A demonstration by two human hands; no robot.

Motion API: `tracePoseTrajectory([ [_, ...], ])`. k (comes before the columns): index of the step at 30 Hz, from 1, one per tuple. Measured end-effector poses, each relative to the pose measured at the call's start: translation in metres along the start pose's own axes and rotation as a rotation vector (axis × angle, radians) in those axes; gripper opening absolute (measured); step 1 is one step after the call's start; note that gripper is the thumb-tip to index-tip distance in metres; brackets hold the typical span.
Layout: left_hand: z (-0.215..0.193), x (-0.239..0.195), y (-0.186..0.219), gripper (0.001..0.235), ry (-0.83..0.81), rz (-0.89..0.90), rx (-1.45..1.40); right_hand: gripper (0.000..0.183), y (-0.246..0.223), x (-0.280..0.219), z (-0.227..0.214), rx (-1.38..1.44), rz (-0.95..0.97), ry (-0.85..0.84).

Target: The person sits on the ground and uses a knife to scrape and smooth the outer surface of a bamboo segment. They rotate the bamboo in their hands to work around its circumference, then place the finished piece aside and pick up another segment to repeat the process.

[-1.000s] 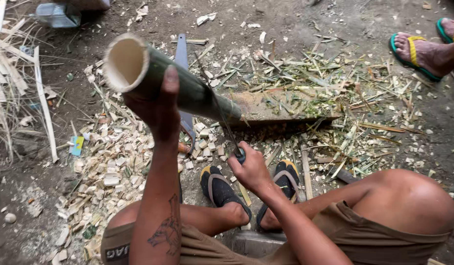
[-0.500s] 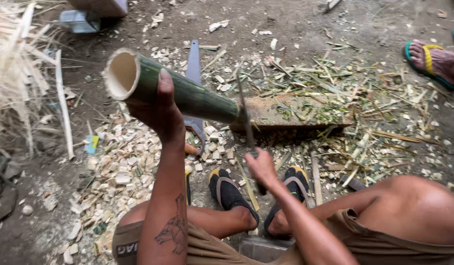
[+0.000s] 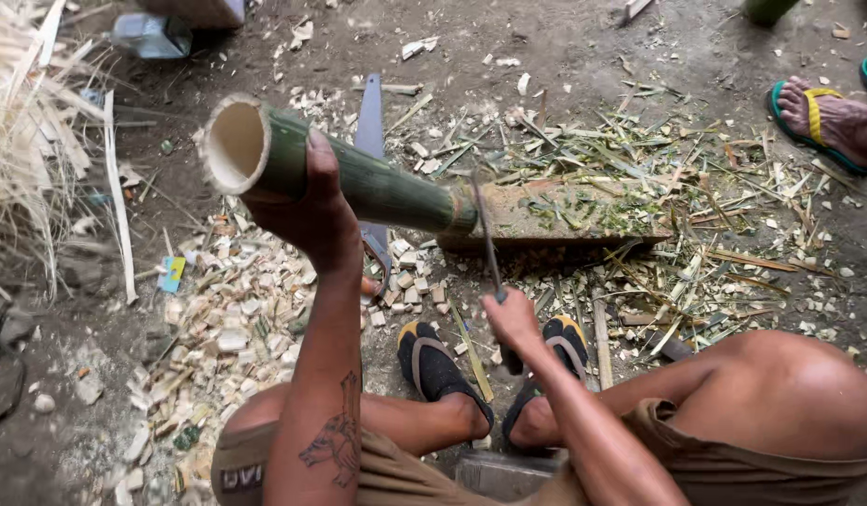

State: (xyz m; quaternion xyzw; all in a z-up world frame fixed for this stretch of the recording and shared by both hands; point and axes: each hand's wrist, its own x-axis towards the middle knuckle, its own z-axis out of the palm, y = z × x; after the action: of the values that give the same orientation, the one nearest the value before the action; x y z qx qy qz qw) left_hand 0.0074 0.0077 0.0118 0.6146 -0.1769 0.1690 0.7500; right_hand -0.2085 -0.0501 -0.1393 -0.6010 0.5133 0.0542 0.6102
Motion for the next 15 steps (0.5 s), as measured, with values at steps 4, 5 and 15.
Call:
tracePoseTrajectory([
  [4,0.016,-0.01,-0.001,0.086,0.058,-0.037,0.056,0.02,0.013,-0.013,0.004,-0.08,-0.46,0.038],
  [5,0.013,-0.007,0.0,0.086,0.076,0.0,0.115,0.02,0.016,-0.015,0.012,-0.114,-0.609,0.057],
  [15,-0.005,-0.005,0.003,0.08,-0.052,-0.087,-0.077,0.03,0.054,0.055,-0.002,0.022,-0.158,0.123],
])
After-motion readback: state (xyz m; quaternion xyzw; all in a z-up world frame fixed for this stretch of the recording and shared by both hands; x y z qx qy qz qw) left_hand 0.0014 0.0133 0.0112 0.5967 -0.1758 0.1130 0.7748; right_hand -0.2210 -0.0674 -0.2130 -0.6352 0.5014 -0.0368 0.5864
